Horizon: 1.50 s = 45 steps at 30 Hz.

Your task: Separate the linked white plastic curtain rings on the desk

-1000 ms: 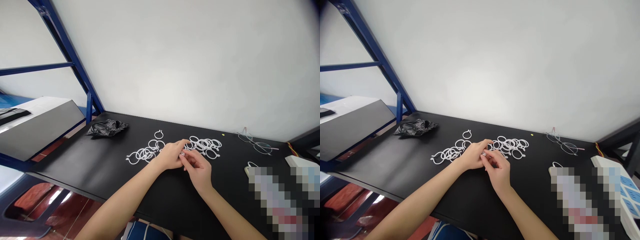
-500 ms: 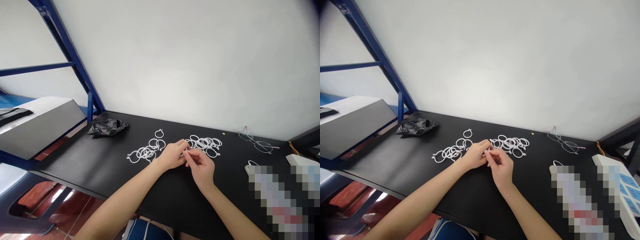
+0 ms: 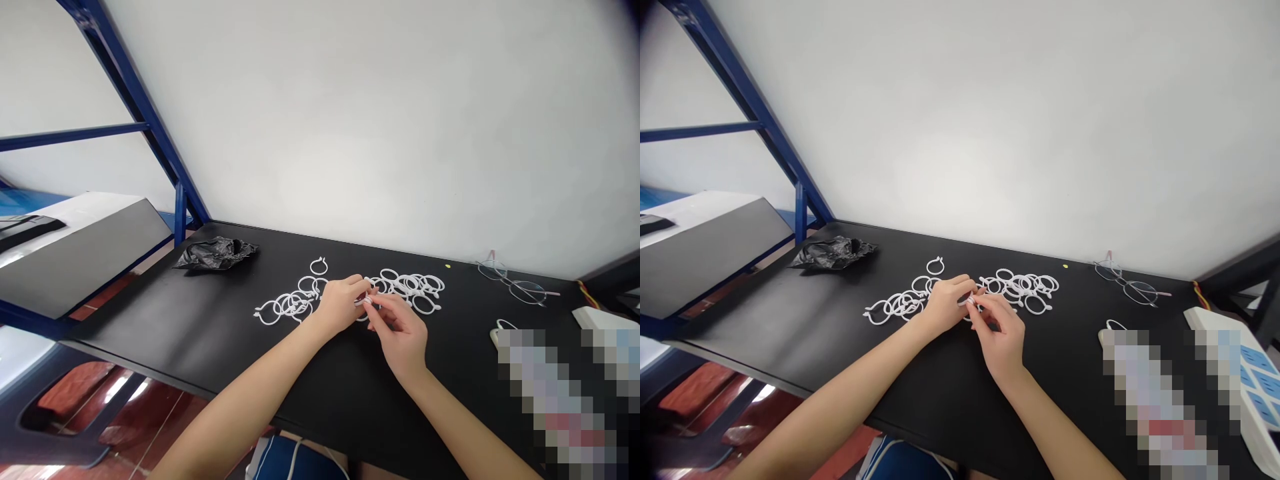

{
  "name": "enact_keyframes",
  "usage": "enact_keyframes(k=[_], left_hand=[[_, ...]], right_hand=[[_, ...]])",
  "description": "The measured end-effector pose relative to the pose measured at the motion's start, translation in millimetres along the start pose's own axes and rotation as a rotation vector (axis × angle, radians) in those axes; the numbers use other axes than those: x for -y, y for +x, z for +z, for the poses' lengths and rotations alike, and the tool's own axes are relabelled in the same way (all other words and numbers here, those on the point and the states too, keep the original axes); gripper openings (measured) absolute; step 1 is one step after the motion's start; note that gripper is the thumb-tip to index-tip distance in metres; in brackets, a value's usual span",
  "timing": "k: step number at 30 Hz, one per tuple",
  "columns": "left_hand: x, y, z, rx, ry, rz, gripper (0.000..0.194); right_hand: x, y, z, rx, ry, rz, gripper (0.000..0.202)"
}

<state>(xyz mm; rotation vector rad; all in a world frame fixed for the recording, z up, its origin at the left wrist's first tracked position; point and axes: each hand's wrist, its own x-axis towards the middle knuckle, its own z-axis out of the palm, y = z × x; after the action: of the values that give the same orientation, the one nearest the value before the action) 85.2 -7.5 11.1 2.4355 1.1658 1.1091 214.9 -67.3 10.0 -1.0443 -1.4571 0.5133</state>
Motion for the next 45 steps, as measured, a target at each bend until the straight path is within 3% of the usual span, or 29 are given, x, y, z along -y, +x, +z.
enact_keyframes(k=[3, 11, 16, 19, 22, 27, 31, 37, 45], left_hand=[[1, 0, 3.6, -0.065, 0.058, 0.025, 0.032], [-1, -2, 0.7, -0.159, 0.129, 0.102, 0.034], [-8, -2, -0.8, -0.27, -0.052, 0.086, 0.012], [-14, 0, -0.8, -0.343, -0.227, 0.024, 0.008], [-21, 1, -5.1, -0.281, -0.455, -0.067, 0.015], [-26, 4, -16.3, -0.019, -0.982, -0.202, 0.037], [-24, 6, -17.6, -0.008, -1.221, -0.223, 0.031], [-32, 5, -19.5, -0.16, -1.079, -0.308, 0.034], [-43, -1, -20.5, -0.33, -0.786, -0.183, 0.039]], right_hand=[[1, -1, 0, -0.011, -0.03, -0.045, 0.012], [5, -3, 0, -0.05, -0.09, -0.168, 0.017], [5, -4, 0, -0.1, -0.053, -0.175, 0.019], [6, -4, 0, -0.13, -0.019, -0.142, 0.018], [8, -3, 1, -0.177, 0.022, -0.09, 0.013], [16, 1, 1, -0.271, 0.078, 0.058, 0.009], [23, 2, 1, -0.25, 0.067, 0.137, 0.012], [26, -4, 2, -0.145, -0.013, 0.091, 0.009], [28, -8, 1, -0.09, 0.0, -0.019, 0.012]])
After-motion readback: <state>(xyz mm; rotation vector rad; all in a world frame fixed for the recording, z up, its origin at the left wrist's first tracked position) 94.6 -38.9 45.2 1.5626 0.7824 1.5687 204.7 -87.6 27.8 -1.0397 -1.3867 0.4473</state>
